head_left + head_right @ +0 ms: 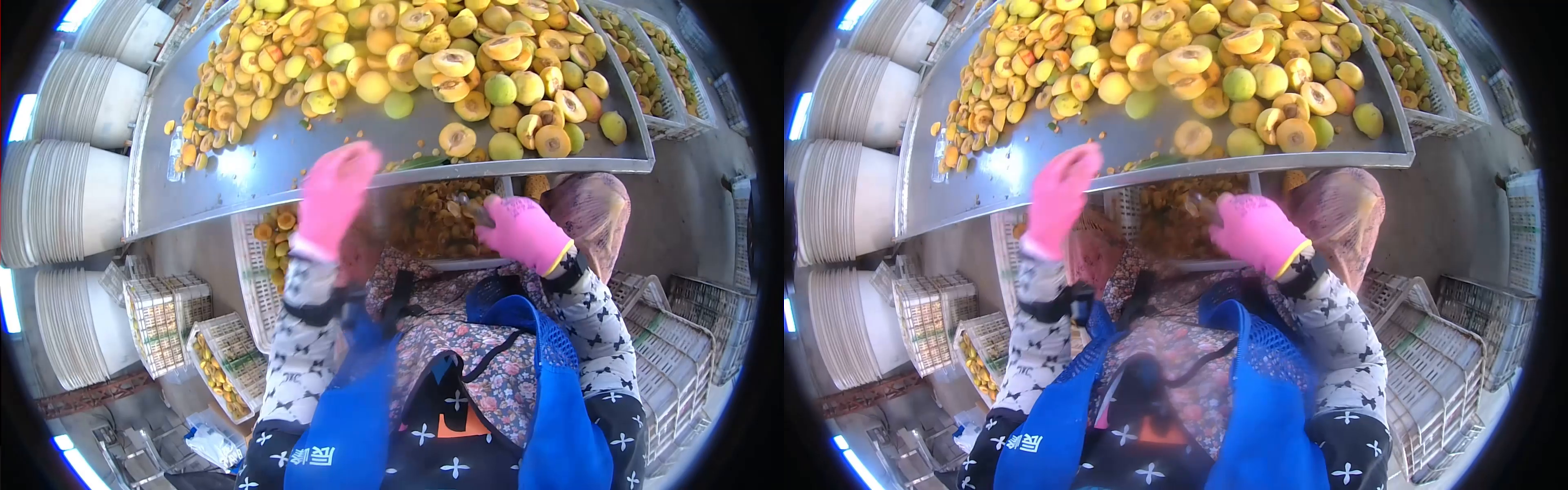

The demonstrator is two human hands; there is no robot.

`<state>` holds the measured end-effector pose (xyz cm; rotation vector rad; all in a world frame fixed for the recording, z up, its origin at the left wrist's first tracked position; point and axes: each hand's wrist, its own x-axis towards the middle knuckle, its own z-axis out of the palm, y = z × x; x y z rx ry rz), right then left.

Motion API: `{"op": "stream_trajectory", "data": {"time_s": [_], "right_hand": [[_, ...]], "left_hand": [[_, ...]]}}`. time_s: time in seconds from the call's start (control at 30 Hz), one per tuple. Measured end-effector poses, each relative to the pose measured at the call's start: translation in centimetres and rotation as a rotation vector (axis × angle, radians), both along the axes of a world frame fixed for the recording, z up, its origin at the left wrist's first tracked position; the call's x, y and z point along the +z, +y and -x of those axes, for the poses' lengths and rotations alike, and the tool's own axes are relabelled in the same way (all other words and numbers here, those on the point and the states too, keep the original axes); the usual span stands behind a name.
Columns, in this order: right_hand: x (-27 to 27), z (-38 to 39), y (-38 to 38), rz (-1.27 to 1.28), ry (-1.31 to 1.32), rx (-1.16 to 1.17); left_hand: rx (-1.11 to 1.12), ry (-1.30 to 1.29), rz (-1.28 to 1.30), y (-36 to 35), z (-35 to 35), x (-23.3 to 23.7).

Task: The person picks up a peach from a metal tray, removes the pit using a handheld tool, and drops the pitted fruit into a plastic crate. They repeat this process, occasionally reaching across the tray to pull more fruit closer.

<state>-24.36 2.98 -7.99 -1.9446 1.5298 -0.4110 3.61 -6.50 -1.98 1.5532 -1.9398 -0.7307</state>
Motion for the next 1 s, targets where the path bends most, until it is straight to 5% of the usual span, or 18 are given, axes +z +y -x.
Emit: {"op": "stream_trajectory", "data": {"time_s": [0.2,0.3,0.4,0.53,0.6,0.67,0.7,0.87,1.0], "right_hand": [[4.1,1.9,1.0,0.113,-0.01,-0.145],[4.1,2.8,2.8,0.189,-0.104,-0.187],[4.7,1.7,2.3,0.277,-0.338,-0.339],[5.3,-1.4,0.8,0.519,-0.374,-0.262],[6.2,-2.8,0.4,0.506,-0.271,-0.197],[5.6,-3.8,0.7,0.5,-0.123,-0.139],[6.0,-4.1,1.0,0.466,-0.058,-0.106],[6.7,-4.6,1.0,0.479,0.12,-0.023],[6.0,-4.9,0.8,0.421,0.13,0.031]], "left_hand": [[-0.215,-0.563,0.081,-4.7,12.3,-7.0],[-0.191,-0.243,-0.108,-4.7,12.8,-6.6],[-0.096,0.432,-0.271,-3.1,11.2,-4.6],[-0.15,1.333,-0.568,-0.1,8.8,-0.1],[-0.219,0.996,-0.213,2.0,8.8,0.6],[-0.133,1.147,-0.412,3.3,8.2,1.1],[-0.246,0.693,-0.043,3.8,7.6,0.7],[-0.231,0.611,0.096,5.1,6.3,0.4],[-0.091,1.187,-0.391,5.6,6.7,1.0]]}}
